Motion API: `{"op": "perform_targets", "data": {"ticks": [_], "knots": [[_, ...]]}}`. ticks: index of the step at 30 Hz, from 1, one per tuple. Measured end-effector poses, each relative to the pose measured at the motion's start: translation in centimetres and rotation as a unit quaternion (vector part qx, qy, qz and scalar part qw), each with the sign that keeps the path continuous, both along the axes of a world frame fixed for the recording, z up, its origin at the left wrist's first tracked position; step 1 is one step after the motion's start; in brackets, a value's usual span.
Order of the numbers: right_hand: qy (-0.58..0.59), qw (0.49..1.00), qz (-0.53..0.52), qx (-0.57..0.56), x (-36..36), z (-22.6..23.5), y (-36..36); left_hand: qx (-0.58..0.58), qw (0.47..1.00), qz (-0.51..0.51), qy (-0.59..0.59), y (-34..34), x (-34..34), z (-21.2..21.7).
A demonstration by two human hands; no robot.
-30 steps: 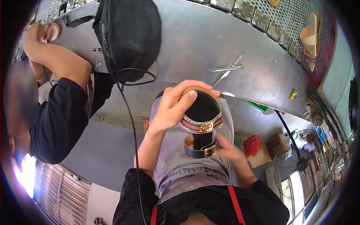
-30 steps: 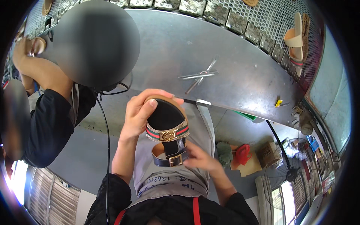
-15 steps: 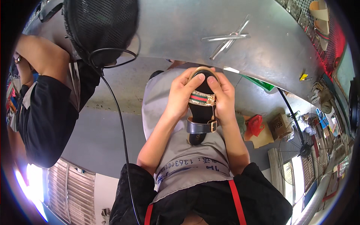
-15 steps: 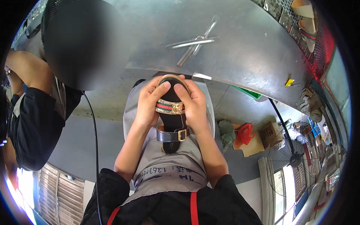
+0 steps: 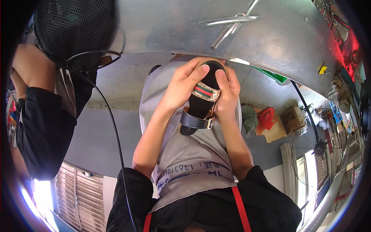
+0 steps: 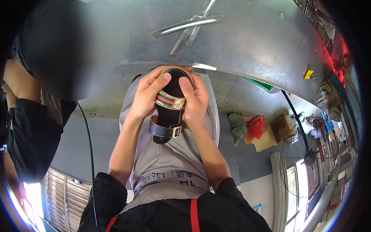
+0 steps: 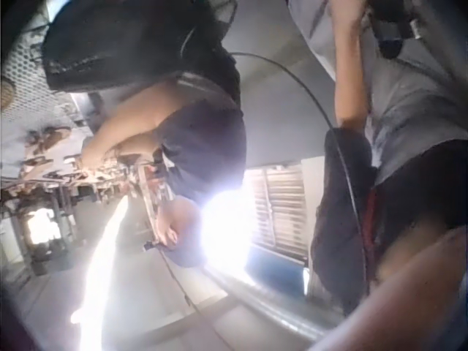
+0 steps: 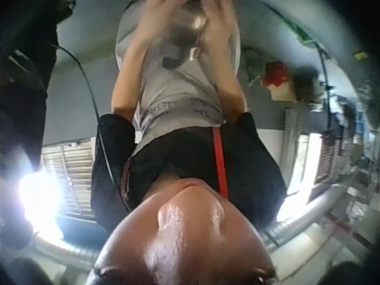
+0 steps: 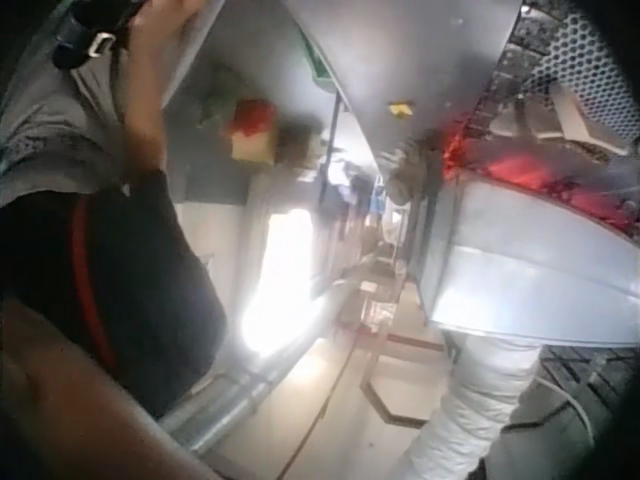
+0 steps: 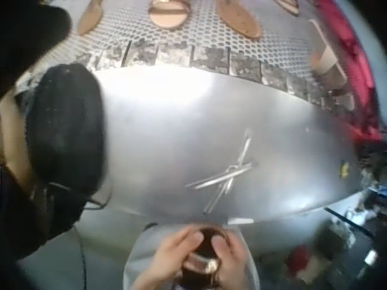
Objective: Inspecting and preparing sandals on a manufacturing line.
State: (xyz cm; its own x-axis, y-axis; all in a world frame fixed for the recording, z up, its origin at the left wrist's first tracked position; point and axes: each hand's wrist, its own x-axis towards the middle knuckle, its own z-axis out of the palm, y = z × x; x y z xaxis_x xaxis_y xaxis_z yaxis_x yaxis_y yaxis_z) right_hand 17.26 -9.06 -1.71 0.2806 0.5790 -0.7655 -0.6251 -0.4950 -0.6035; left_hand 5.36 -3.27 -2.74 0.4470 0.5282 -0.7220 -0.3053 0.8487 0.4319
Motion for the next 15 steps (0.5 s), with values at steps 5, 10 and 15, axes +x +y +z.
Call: {"op": "perform_targets", "data": {"ticks": [5,10,15], "knots": [[-0.001,1.000,0.022,0.013,0.2,-1.1,0.4,0.021,0.995,-0.071,0.062,0.4,-0.7,-0.5],[-0.006,0.999,0.033,-0.009,0.3,-0.9,1.3,0.032,0.993,-0.075,0.080,0.6,-0.5,-0.3],[-0.005,0.999,0.021,-0.026,-0.3,-0.2,1.5,0.002,0.994,-0.056,0.097,1.0,-0.3,0.8]]}}
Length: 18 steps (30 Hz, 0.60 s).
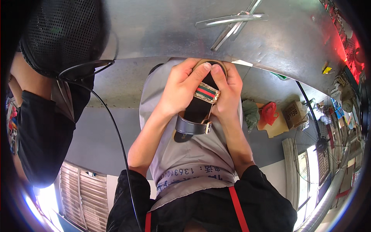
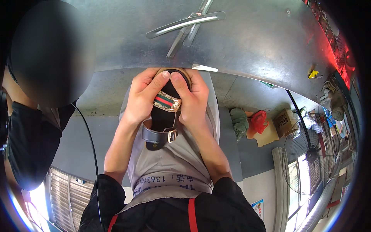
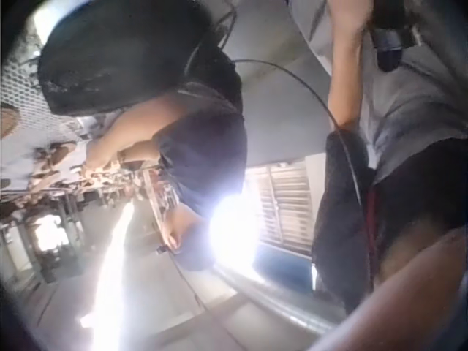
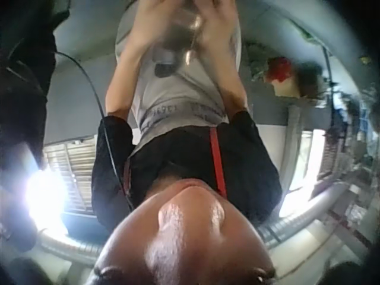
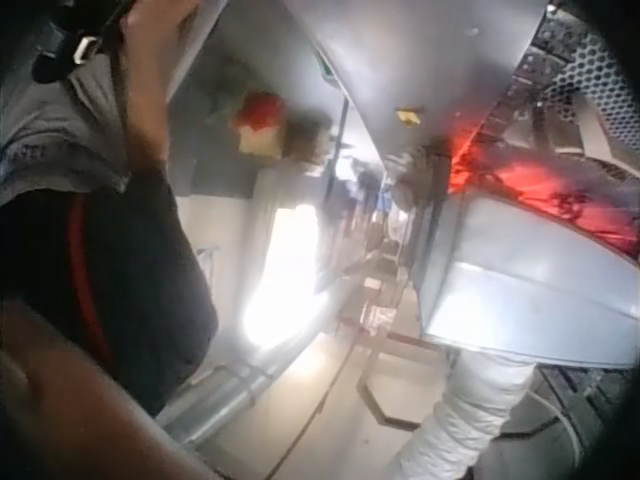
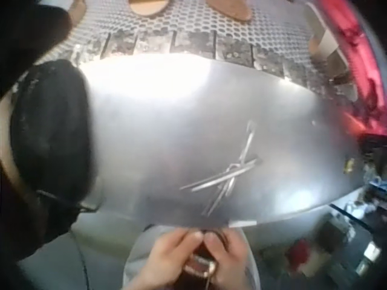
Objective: Inspecting and preparing sandals on a manufacturing line.
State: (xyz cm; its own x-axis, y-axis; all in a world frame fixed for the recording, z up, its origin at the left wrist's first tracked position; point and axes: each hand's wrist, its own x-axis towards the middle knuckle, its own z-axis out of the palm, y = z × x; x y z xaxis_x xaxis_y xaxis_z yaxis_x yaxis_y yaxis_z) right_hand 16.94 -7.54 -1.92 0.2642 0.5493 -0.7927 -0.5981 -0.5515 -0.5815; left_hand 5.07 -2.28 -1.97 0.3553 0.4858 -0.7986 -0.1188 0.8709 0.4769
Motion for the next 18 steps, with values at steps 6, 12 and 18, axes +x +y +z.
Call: {"op": "perform_targets", "data": {"ticks": [6,12,18], "knots": [[0.031,0.999,-0.018,-0.030,-0.3,1.0,0.7,-0.089,0.996,0.018,0.000,0.9,0.3,0.9],[0.073,0.995,-0.061,-0.020,-0.6,1.0,1.3,-0.069,0.998,-0.001,-0.002,1.5,0.3,1.1],[0.126,0.992,-0.018,0.009,1.0,1.4,1.0,0.033,0.998,-0.003,-0.052,0.8,-0.1,0.5]]}}
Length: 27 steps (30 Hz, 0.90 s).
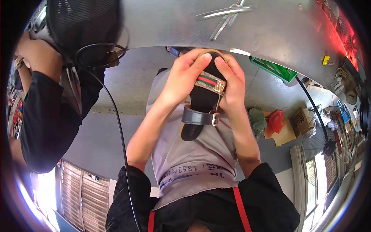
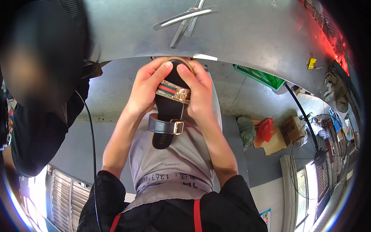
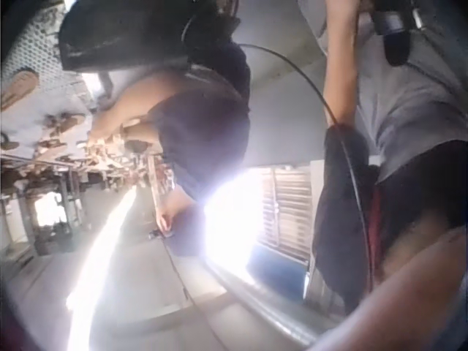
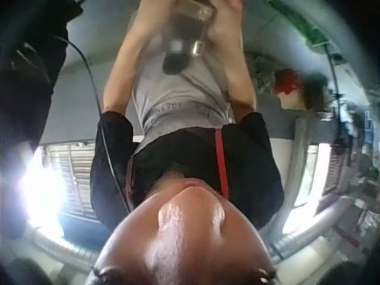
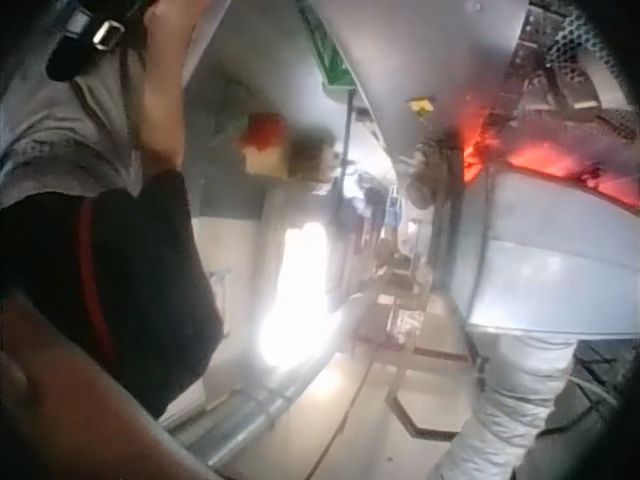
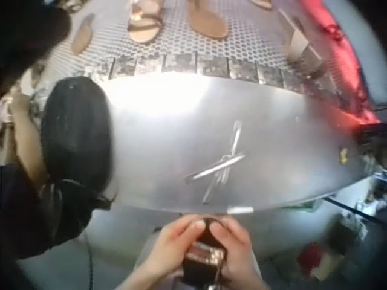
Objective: Inspecting and preparing sandals on a manufacturing line.
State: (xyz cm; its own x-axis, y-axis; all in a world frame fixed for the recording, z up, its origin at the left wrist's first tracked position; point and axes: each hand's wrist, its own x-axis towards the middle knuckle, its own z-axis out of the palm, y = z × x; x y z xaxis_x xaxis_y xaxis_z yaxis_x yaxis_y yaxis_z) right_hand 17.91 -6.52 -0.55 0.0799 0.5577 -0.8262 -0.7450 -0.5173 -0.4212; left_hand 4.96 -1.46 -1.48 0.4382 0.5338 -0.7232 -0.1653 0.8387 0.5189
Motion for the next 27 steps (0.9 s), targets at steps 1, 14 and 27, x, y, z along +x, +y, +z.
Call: {"op": "perform_targets", "data": {"ticks": [1,14,27], "knots": [[0.001,1.000,0.000,0.005,-0.1,0.6,0.0,-0.003,1.000,-0.003,-0.021,-0.1,-0.2,0.7],[-0.033,0.991,0.129,0.029,-1.0,4.9,-0.2,0.014,1.000,-0.020,0.006,-0.5,-2.8,2.9],[-0.024,0.990,0.140,0.014,-1.7,4.9,0.9,-0.015,0.997,0.079,-0.021,-0.5,-2.8,2.6]]}}
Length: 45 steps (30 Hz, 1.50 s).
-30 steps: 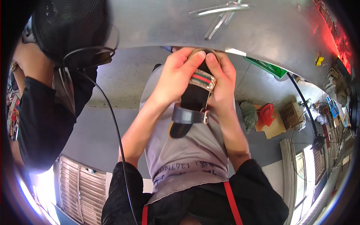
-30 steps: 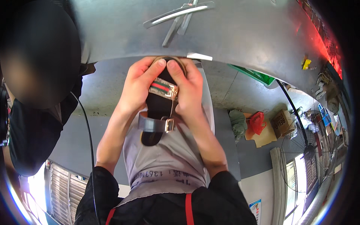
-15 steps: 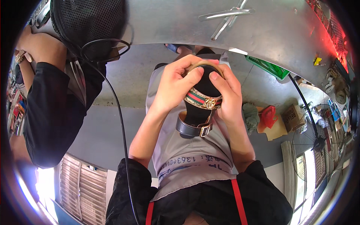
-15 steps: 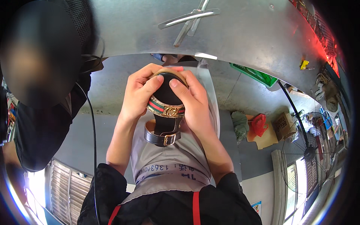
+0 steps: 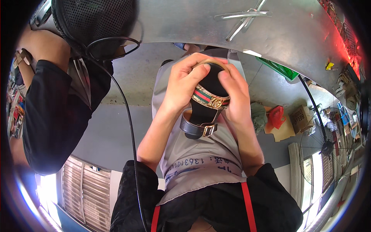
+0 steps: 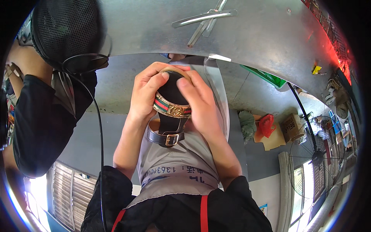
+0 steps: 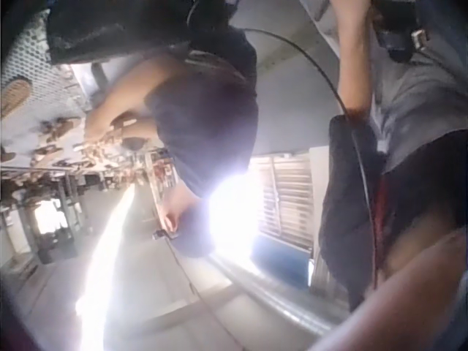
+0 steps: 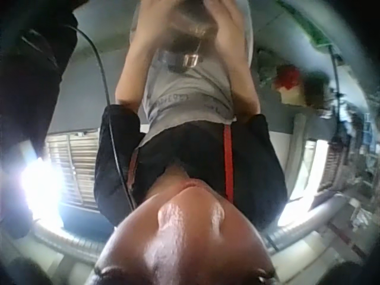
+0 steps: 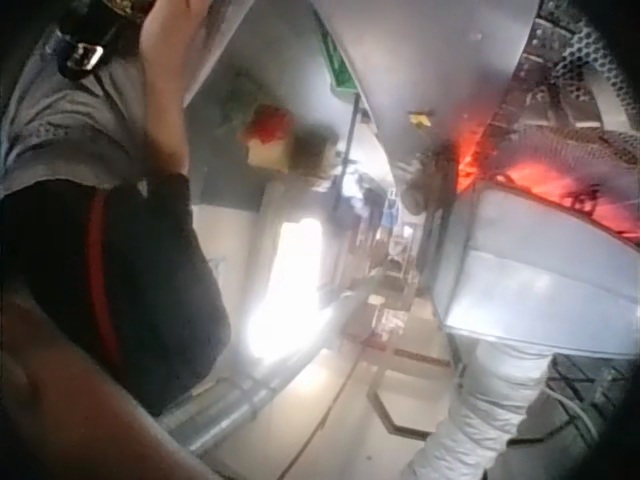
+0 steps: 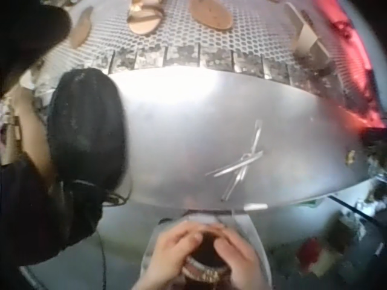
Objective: Inspecting and preparing sandals on a manufacturing line.
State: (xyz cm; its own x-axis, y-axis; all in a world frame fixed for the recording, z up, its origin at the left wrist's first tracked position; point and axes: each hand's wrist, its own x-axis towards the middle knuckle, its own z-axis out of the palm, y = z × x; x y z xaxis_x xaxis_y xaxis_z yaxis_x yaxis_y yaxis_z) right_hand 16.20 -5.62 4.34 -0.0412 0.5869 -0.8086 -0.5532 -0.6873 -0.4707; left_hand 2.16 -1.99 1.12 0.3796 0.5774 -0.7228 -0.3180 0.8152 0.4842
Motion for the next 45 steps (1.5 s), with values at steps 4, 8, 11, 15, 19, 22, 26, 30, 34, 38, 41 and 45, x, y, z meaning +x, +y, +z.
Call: {"op": "perform_targets", "data": {"ticks": [4,8,11,15,19,22,26,30,34,38,41,45], "knots": [[0.080,0.996,-0.014,0.031,0.9,-0.1,-2.2,-0.052,0.997,0.033,0.038,0.6,-0.6,0.3],[0.166,0.983,0.060,0.043,1.7,1.1,-4.2,-0.068,0.991,0.095,0.063,0.7,-0.8,0.4],[0.229,0.971,0.043,0.049,2.1,1.4,-5.1,-0.102,0.987,0.107,0.059,0.5,-0.8,0.6],[0.196,0.974,0.099,0.053,2.4,1.5,-5.8,-0.103,0.968,0.217,0.069,0.9,-1.3,0.6],[0.221,0.973,0.059,0.042,2.1,1.9,-6.0,-0.091,0.962,0.236,0.098,1.0,-1.2,0.7],[0.172,0.981,0.089,0.008,2.6,2.5,-5.1,-0.097,0.957,0.254,0.104,0.5,-1.5,0.2],[0.154,0.980,0.103,-0.068,3.3,3.2,-4.3,-0.127,0.941,0.307,0.064,-0.8,-2.2,-0.3],[0.129,0.984,0.102,-0.076,4.3,3.8,-3.4,-0.146,0.926,0.346,0.036,-1.1,-2.0,-0.4],[0.053,0.996,0.050,-0.059,6.7,3.5,-2.8,-0.120,0.920,0.374,0.003,-2.6,-3.2,-1.4],[-0.053,0.997,0.010,-0.058,7.0,3.1,-1.7,-0.074,0.942,0.324,0.036,-4.6,-3.6,-1.6],[-0.132,0.988,-0.043,-0.069,6.5,2.6,-1.9,-0.056,0.955,0.290,0.022,-6.1,-4.5,-1.3],[-0.163,0.984,-0.061,-0.041,6.3,2.1,-2.0,-0.002,0.974,0.225,-0.027,-7.9,-6.1,-1.9]]}}
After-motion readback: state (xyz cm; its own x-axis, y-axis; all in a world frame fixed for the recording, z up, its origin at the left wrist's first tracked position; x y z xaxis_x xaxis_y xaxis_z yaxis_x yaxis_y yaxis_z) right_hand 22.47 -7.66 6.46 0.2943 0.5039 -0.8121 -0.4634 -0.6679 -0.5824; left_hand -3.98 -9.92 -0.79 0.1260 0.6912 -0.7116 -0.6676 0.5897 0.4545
